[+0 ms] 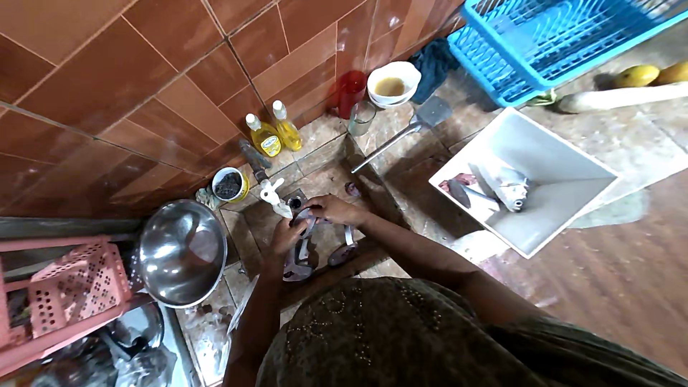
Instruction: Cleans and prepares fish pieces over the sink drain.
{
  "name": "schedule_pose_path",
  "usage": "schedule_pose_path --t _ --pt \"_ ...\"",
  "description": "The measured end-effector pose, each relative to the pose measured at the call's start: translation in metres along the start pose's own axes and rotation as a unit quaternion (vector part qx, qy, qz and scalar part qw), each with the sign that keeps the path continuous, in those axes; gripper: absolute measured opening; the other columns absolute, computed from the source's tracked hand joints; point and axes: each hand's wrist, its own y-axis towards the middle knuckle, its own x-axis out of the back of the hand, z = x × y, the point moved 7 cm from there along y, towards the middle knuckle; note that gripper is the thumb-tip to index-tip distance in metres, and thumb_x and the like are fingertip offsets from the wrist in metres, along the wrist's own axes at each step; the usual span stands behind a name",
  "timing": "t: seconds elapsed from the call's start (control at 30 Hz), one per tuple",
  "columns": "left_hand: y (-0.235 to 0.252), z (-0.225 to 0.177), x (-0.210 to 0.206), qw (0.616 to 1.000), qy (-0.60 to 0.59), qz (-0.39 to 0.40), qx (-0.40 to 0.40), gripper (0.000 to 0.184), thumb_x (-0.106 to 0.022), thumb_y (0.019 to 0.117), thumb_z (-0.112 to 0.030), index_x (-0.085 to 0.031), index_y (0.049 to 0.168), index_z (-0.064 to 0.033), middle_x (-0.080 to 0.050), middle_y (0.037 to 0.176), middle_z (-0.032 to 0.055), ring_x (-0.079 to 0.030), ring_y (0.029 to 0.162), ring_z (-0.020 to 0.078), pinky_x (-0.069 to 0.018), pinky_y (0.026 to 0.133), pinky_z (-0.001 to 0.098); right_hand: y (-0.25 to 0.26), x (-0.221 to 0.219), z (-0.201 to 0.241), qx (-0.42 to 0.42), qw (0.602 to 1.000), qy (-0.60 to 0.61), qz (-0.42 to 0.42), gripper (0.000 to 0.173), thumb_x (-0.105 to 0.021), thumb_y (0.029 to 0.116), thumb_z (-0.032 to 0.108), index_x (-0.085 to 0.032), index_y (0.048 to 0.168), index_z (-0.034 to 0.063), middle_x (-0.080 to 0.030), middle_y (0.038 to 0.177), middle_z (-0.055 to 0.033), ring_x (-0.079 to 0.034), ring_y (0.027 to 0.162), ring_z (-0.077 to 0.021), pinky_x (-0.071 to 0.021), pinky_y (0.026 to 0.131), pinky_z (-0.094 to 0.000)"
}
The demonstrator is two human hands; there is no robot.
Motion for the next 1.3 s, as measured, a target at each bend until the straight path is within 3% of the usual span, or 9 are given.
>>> schedule_pose_path --t 0.4,0.57,0.7,0.9,1.0,1.13,1.3 --pt "-0.003 0.003 0.000 0.998 -0.051 -0.027 0.005 0.033 -0.067 0.0977 -0.025 -0.067 0.121 -0.0022 -0.070 0.111 0.0133 -0.067 0.102 0.0185 -0.0553 0.094 0.0402 0.002 0.001 -0.011 0.035 0.999 0.025 -0.025 0.023 -0.060 0.1042 0.021 -0.070 0.123 0.0108 -0.072 0.100 -0.0086 -0.067 0.075 -0.0144 -0.0580 0.068 -0.0331" --pt "-0.002 0.006 0.000 0.996 -0.057 -0.061 0.016 0.030 -0.067 0.0958 -0.021 -0.068 0.120 -0.0024 -0.070 0.109 0.0131 -0.067 0.101 0.0188 -0.0550 0.092 0.0409 0.003 0.000 -0.004 0.042 0.999 0.000 -0.028 0.023 -0.060 0.1042 0.020 -0.070 0.123 0.0112 -0.072 0.104 -0.0093 -0.069 0.076 -0.0162 -0.0599 0.069 -0.0355" --pt "-0.003 0.001 0.000 0.997 -0.048 -0.063 0.017 0.029 -0.065 0.0962 -0.018 -0.066 0.120 0.0000 -0.068 0.107 0.0150 -0.066 0.098 0.0204 -0.0546 0.089 0.0415 0.002 0.001 0.012 0.038 0.999 -0.006 -0.020 0.023 -0.058 0.1045 0.013 -0.069 0.123 0.0047 -0.070 0.111 -0.0124 -0.069 0.082 -0.0170 -0.0597 0.079 -0.0362" --pt "0.002 0.003 -0.001 0.997 -0.031 -0.067 0.020 0.031 -0.067 0.0940 -0.017 -0.066 0.120 -0.0011 -0.069 0.108 0.0145 -0.066 0.098 0.0196 -0.0545 0.089 0.0411 0.002 0.001 0.006 0.034 0.999 0.011 -0.029 0.023 -0.058 0.1048 0.014 -0.069 0.124 0.0058 -0.071 0.109 -0.0102 -0.068 0.080 -0.0142 -0.0588 0.076 -0.0332" --pt "0.004 0.005 -0.003 0.997 -0.038 -0.064 0.013 0.031 -0.066 0.0944 -0.018 -0.066 0.121 -0.0026 -0.069 0.109 0.0137 -0.067 0.099 0.0191 -0.0551 0.090 0.0412 0.005 0.000 -0.009 0.054 0.997 0.023 -0.040 0.022 -0.060 0.1040 0.017 -0.071 0.121 0.0086 -0.072 0.104 -0.0091 -0.068 0.074 -0.0146 -0.0590 0.069 -0.0336" --pt "0.009 0.006 -0.004 0.997 -0.048 -0.052 -0.001 0.033 -0.064 0.0931 -0.016 -0.066 0.123 -0.0022 -0.070 0.111 0.0135 -0.067 0.100 0.0184 -0.0551 0.090 0.0406 -0.002 0.004 0.007 0.023 0.999 0.029 -0.032 0.024 -0.058 0.1050 0.014 -0.069 0.123 0.0048 -0.071 0.107 -0.0106 -0.067 0.078 -0.0144 -0.0579 0.074 -0.0331" --pt "0.007 -0.001 -0.003 0.997 -0.048 -0.053 0.007 0.031 -0.065 0.0945 -0.013 -0.066 0.123 -0.0020 -0.070 0.109 0.0146 -0.067 0.098 0.0196 -0.0554 0.088 0.0413 -0.001 0.002 0.007 0.022 0.999 0.033 -0.035 0.023 -0.059 0.1046 0.014 -0.069 0.124 0.0052 -0.071 0.109 -0.0102 -0.067 0.079 -0.0137 -0.0577 0.072 -0.0319"
